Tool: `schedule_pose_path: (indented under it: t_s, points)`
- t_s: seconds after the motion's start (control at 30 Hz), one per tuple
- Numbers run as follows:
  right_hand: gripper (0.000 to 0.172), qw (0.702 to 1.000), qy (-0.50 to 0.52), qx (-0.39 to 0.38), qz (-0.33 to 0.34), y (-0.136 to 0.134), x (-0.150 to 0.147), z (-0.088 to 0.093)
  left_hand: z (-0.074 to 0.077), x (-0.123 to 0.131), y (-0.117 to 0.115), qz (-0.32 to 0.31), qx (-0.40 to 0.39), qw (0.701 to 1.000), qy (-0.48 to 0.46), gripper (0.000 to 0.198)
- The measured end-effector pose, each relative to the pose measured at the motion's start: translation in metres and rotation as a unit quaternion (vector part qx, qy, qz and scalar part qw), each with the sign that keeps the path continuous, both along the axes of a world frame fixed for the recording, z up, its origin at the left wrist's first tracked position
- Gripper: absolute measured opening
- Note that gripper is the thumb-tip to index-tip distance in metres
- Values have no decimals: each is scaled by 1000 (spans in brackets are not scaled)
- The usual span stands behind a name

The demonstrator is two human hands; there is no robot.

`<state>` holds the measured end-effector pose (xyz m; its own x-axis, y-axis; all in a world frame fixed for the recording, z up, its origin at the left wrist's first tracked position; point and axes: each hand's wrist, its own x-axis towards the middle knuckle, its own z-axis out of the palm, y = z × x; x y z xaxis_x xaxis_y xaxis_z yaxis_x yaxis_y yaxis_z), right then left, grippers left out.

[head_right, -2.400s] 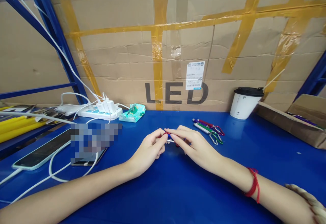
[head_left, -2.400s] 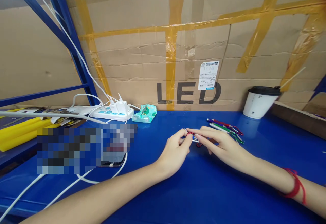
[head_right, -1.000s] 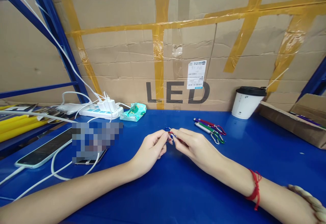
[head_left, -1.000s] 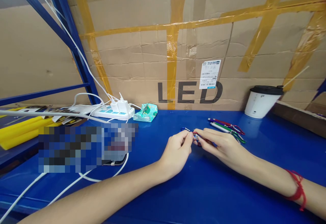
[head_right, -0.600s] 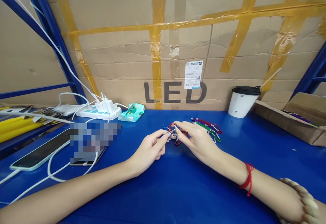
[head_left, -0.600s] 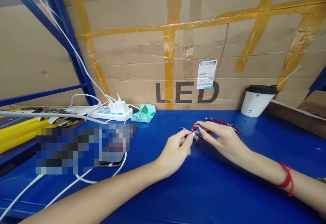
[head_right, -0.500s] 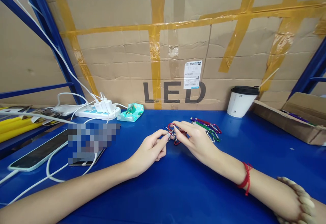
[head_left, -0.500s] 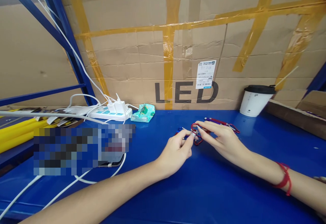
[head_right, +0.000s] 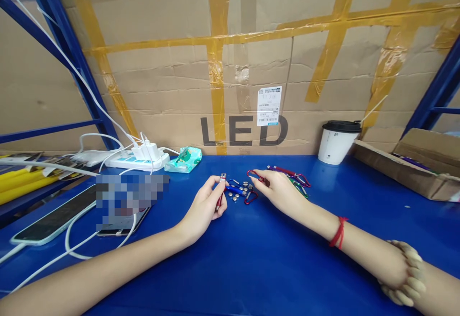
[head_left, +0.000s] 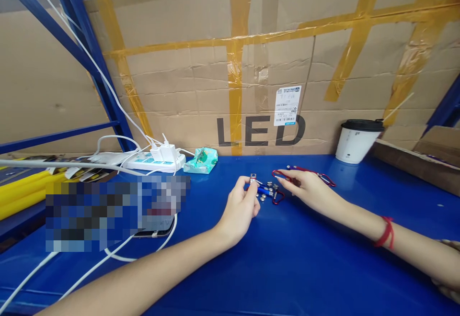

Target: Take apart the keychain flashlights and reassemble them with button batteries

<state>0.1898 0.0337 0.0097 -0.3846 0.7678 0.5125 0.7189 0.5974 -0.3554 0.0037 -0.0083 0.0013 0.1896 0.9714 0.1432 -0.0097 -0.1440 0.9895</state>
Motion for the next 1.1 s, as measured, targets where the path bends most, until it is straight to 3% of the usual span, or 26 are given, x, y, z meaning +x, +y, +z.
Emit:
schedule_pose_path:
  t_s: [0.2, 0.33, 0.4, 0.5, 0.67, 0.73, 0.93, 1.1]
  points:
    - [33, 992, -123, -20, -18, 13, 11, -13, 1, 1, -2, -10, 8, 1000, 12, 20]
    - [38, 989, -145, -32, -18, 10, 10, -11, 2, 0, -3, -9, 35, 999, 22, 22]
    - [45, 994, -97, -35, -21, 4, 6, -5, 3, -1, -3, -18, 51, 998, 33, 22]
    - [47, 998, 51, -38, -8, -6, -3, 6, 2, -1, -3, -43, 78, 994, 57, 21]
    - [49, 953, 212, -208, 58, -24, -18, 13, -1, -1, -5, -50, 114, 987, 97, 18]
    - [48, 936, 246, -240, 71, -28, -22, 12, -1, -1, -5, -37, 122, 984, 122, 17]
    - [37, 934, 260, -225, 92, -31, -20, 5, -1, -3, -6, 13, 154, 962, 224, 21]
    - [33, 951, 249, -154, 96, -31, -21, 5, -2, -2, -3, -15, 147, 969, 196, 20]
